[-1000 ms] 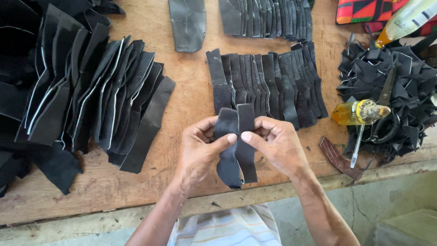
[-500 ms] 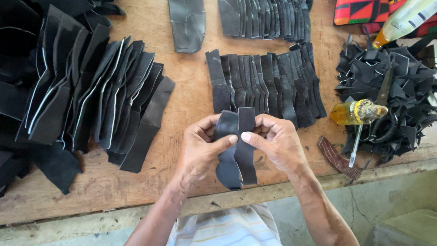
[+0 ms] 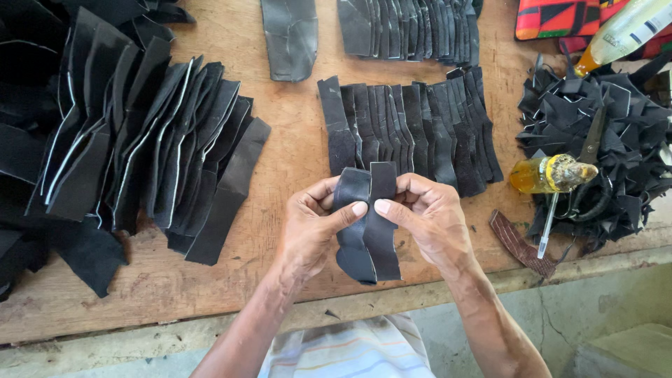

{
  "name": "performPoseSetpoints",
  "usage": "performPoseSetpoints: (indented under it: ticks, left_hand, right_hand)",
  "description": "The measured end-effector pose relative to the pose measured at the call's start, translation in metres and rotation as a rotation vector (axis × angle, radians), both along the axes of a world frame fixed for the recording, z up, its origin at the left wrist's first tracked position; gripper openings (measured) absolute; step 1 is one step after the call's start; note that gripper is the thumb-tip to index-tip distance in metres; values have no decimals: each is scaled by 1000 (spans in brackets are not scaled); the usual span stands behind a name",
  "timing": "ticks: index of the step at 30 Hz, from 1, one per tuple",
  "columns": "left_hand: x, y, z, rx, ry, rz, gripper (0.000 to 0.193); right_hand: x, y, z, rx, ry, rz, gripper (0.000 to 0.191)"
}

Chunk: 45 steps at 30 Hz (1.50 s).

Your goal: The person aligns two black leather pieces by hand, pressing the edges together and checking the fit. They place the aligned pair on a stack of similar pieces and repeat the process with another pair.

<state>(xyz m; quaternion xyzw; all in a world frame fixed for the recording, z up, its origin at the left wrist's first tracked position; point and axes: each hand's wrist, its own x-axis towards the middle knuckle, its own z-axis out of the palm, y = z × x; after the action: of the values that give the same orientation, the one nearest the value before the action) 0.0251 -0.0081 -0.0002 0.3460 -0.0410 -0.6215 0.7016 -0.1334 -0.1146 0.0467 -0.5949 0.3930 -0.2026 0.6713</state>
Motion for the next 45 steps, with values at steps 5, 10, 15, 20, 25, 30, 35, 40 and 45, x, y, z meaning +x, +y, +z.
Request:
performPoseSetpoints:
  ticks: [5,10,15,20,25,30,35,40,45]
  left_hand:
    - [7,0,10,34,-247,-61,41]
    - [7,6,12,-88,-360,18,48]
    - [0,2,-2,-131,-417,13,24]
    - [-8,-5,-9,-108,-229,89,40]
    - [-5,-3,-5,-38,-211,63,56]
    - [-1,-4,3,-13,-221,48,61]
    - [-2,-4,4,-27,-213,54,55]
    - [-7,-6,-2,-111,-278,144,37]
    - [-8,-10,-9,-37,-221,87,28]
  right_hand:
    - [2,-3,10,37,109,35,20]
    - [-1,-13,13,42,182,80,16]
    - [-3,-14,5,9,105,62,18]
    - [-3,-6,-6,-41,28,-18,20]
    - [-4,-7,-7,72,-20,-33,20]
    - [-3,-10,-5,133,-38,-42,21]
    - [-3,-11,-3,15,24,-27,22]
    - [-4,-10,-5,-72,155,-70,21]
    - [-4,-10,-7,-104,155,-69,21]
